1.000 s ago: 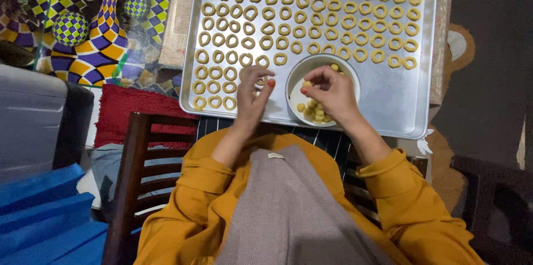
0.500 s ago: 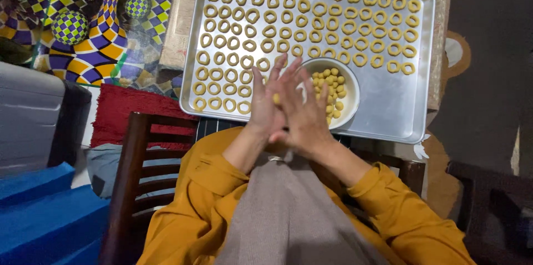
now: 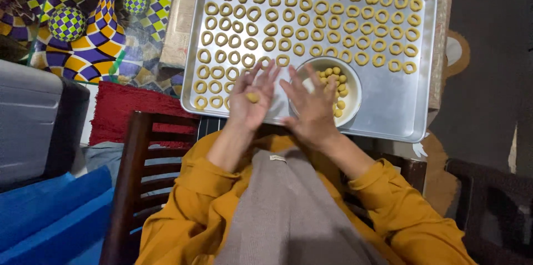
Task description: Shaping dough into ring-shaped cookies and placing them on a baking tray
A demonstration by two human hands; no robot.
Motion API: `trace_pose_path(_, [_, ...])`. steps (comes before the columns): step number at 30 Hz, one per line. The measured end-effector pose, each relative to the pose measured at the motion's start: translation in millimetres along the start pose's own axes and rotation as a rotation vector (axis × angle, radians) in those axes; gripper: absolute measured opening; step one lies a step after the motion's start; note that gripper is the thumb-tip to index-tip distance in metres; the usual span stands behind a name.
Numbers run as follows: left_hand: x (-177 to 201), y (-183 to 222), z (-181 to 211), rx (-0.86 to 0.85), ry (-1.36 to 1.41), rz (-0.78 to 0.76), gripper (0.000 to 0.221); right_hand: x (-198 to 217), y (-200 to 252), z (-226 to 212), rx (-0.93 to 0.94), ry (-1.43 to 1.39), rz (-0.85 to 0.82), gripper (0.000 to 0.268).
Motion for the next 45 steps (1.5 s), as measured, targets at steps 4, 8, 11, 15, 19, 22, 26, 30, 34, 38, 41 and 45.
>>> trace_pose_path(4, [16.0, 30.7, 75.3, -0.135, -0.009, 0.110, 0.036, 1.7, -2.3, 20.7, -0.030, 0.103, 0.186, 0.030])
trace_pose_path(8, [19.7, 58.5, 121.7, -0.234, -0.069, 0.094, 0.037, -65.1, -9.5, 15.2, -0.043, 0.153, -0.001, 0.012])
trace_pose_path(11, [21.5, 63.6, 129.8, -0.233, -0.075, 0.082, 0.036, -80.5, -25.9, -10.6, 0.015, 0.157, 0.088, 0.018])
trace_pose_path(15, [19.0, 65.3, 131.6, -0.229, -0.081, 0.062, 0.035, -118.8, -24.2, -0.5, 0.056, 0.241, 0.066, 0.017])
trace_pose_path(19, [18.3, 67.5, 129.0, -0.223, -0.113, 0.050, 0.033, -113.7, -27.3, -8.4, 0.009, 0.212, -0.014, 0.023])
trace_pose_path(22, [16.5, 65.6, 127.1, -0.217, -0.125, 0.031, 0.032, -110.5, -35.7, -14.9, -0.011, 0.216, -0.055, 0.026])
trace_pose_path(26, [14.0, 64.3, 123.2, -0.201, -0.130, -0.002, 0.031, -127.1, -35.2, -8.4, -0.052, 0.250, -0.115, 0.022])
trace_pose_path(30, [14.7, 64.6, 122.5, -0.201, -0.140, -0.013, 0.031, -137.7, -30.0, -1.8, -0.089, 0.250, -0.146, 0.020])
trace_pose_path(34, [11.5, 67.5, 123.3, -0.195, -0.155, -0.014, 0.029, -128.7, -33.7, 1.8, -0.115, 0.236, -0.116, 0.018])
trace_pose_path(38, [11.4, 69.3, 126.5, -0.194, -0.174, -0.008, 0.029, -111.7, -42.8, 18.0, -0.157, 0.260, -0.071, 0.008])
trace_pose_path(41, [14.6, 68.3, 126.3, -0.192, -0.167, -0.006, 0.028, -114.4, -44.8, 27.8, -0.125, 0.268, -0.085, 0.009])
trace_pose_path(45, [14.5, 69.2, 124.2, -0.190, -0.165, 0.005, 0.028, -125.3, -44.2, 23.4, -0.066, 0.267, -0.100, 0.013])
Point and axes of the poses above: each hand's wrist, its own y-axis away from the middle knuckle, its own x-axis out of the back of the hand, z = x × y, the point moved 9 cm from there along -y, towards the middle knuckle, and after that the axes turned 1 degree about z, right-handed, at the moved point
